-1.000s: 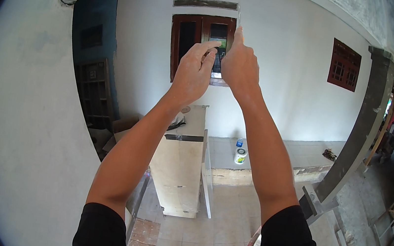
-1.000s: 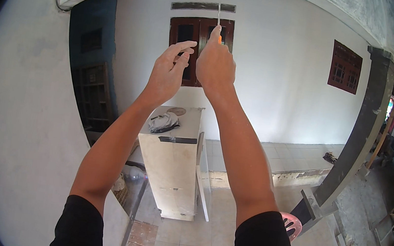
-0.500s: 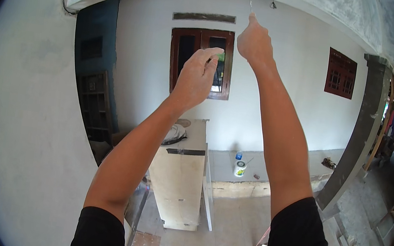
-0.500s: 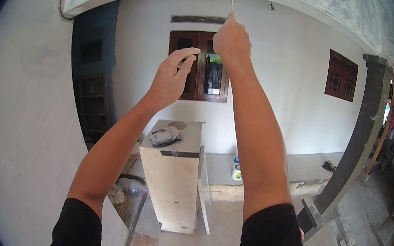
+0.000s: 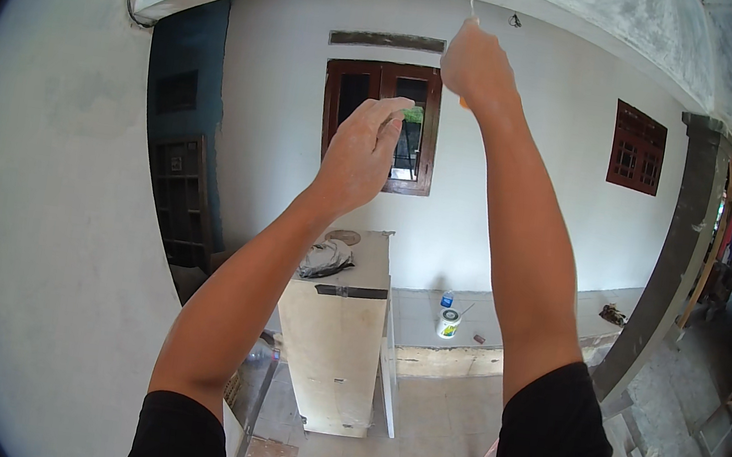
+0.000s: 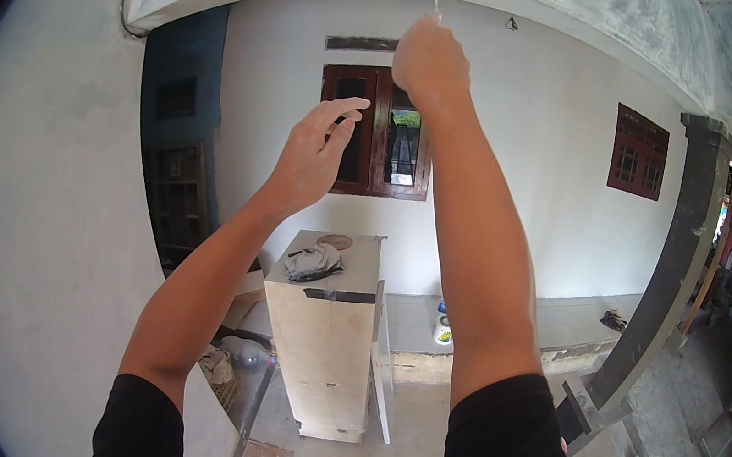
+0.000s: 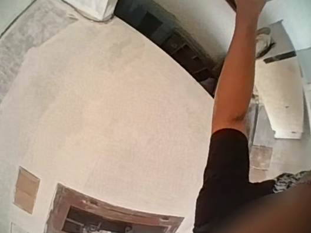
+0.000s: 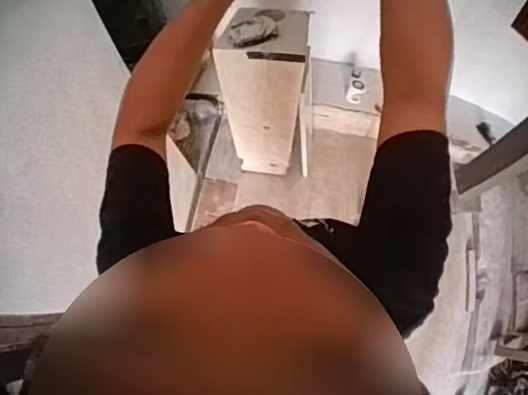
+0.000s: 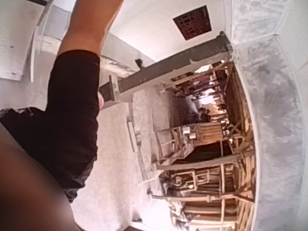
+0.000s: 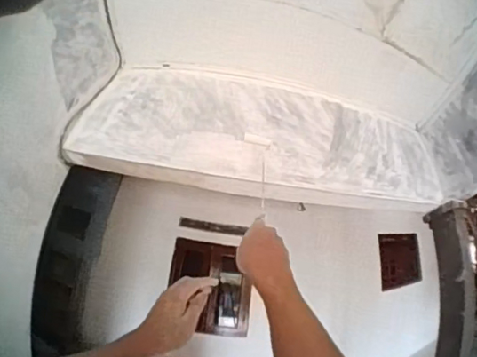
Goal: The person applies white paint to the upper edge of a wall using a paint roller, loading the roller from a paint tray.
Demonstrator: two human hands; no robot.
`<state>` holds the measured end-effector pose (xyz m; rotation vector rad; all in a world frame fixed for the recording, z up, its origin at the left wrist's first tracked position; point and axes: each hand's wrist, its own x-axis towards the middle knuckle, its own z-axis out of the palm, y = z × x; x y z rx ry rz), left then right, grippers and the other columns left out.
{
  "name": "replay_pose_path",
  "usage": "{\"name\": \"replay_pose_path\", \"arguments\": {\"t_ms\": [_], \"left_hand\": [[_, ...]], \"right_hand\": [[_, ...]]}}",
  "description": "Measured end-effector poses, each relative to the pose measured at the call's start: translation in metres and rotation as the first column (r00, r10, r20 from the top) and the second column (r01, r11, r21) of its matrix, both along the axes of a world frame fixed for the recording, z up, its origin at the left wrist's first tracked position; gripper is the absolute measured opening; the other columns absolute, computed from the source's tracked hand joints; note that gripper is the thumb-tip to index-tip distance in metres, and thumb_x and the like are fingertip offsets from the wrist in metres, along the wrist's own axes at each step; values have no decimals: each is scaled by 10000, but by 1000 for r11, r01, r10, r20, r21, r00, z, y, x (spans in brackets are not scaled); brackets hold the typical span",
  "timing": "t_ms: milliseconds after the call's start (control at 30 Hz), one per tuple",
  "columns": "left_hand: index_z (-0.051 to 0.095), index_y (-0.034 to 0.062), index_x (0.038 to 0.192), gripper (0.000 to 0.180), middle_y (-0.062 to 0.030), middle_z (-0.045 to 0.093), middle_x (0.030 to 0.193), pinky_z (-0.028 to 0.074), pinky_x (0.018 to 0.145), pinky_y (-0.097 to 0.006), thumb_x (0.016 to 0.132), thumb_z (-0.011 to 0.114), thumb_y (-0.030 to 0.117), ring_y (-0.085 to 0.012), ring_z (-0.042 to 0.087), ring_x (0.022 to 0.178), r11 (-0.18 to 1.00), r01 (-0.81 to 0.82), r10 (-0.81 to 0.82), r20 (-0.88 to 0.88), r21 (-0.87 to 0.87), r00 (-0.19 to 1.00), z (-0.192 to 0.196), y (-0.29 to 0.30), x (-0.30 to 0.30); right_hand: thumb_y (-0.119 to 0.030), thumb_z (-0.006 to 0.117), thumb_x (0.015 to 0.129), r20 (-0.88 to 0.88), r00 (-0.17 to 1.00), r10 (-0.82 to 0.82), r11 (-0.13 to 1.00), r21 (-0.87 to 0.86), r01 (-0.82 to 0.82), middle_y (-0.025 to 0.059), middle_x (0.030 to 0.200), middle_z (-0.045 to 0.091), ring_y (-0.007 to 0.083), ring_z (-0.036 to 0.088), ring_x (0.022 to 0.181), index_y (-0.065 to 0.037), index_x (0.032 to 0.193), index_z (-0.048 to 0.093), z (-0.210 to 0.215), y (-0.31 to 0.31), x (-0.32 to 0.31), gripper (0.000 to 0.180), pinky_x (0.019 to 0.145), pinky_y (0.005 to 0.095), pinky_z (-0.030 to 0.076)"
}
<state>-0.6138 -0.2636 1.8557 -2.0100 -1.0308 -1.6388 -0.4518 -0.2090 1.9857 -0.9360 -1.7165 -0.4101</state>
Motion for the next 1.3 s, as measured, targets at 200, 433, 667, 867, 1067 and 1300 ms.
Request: {"name": "replay_pose_path", "arguments": {"t_ms": [200,433,667,867,1067,1300], "left_hand": [[620,107,1396,317,-151,659,1221,512,974,-383,1107,502,161,-262,637,1052,1000,-21,20,18,20,1000,-8,2,-14],[617,100,1388,311,-152,654,1186,515,942,-382,1113,497,179,-267,632,1017,999,-43,44,-12,21,999,-2,-2,-23],[613,74,1373,307,-152,655,1172,508,943,-388,1106,496,169,-287,628,1005,1000,-17,18,-44,22,999,6,-2,-4],[623,29,1325,295,-172,627,1106,501,926,-444,1095,482,148,-357,636,984,996,-35,43,-96,84,994,-2,-5,-5],[610,41,1354,309,-163,644,1142,498,940,-418,1095,490,160,-328,631,1005,996,-62,68,-99,68,993,10,-15,1],[604,46,1374,368,-124,675,1195,518,882,-376,1053,616,223,-248,626,983,999,-39,40,26,-11,999,17,-20,-3]], "right_hand": [[-58,517,975,52,997,-55,998,24,53,322,1121,721,448,727,1064,144,1397,510,-43,-18,-2,469,903,493,599],[-43,563,939,116,991,-59,995,-71,67,324,1090,727,460,727,1053,136,1364,529,-7,-41,5,463,904,478,601],[-54,604,898,19,998,-56,987,152,52,356,1020,716,477,728,980,126,1457,443,8,44,-22,609,874,508,597],[-57,624,929,156,983,-93,993,-61,104,297,1066,723,432,745,989,160,1448,439,-80,-38,-19,592,870,479,610],[-25,615,902,139,990,-11,999,-40,17,302,1055,739,404,759,988,167,1343,542,-5,-42,-11,486,856,439,616],[-64,647,891,86,996,32,999,12,-34,303,1094,738,410,746,1048,190,1428,463,13,-13,-56,622,892,453,610]]}}
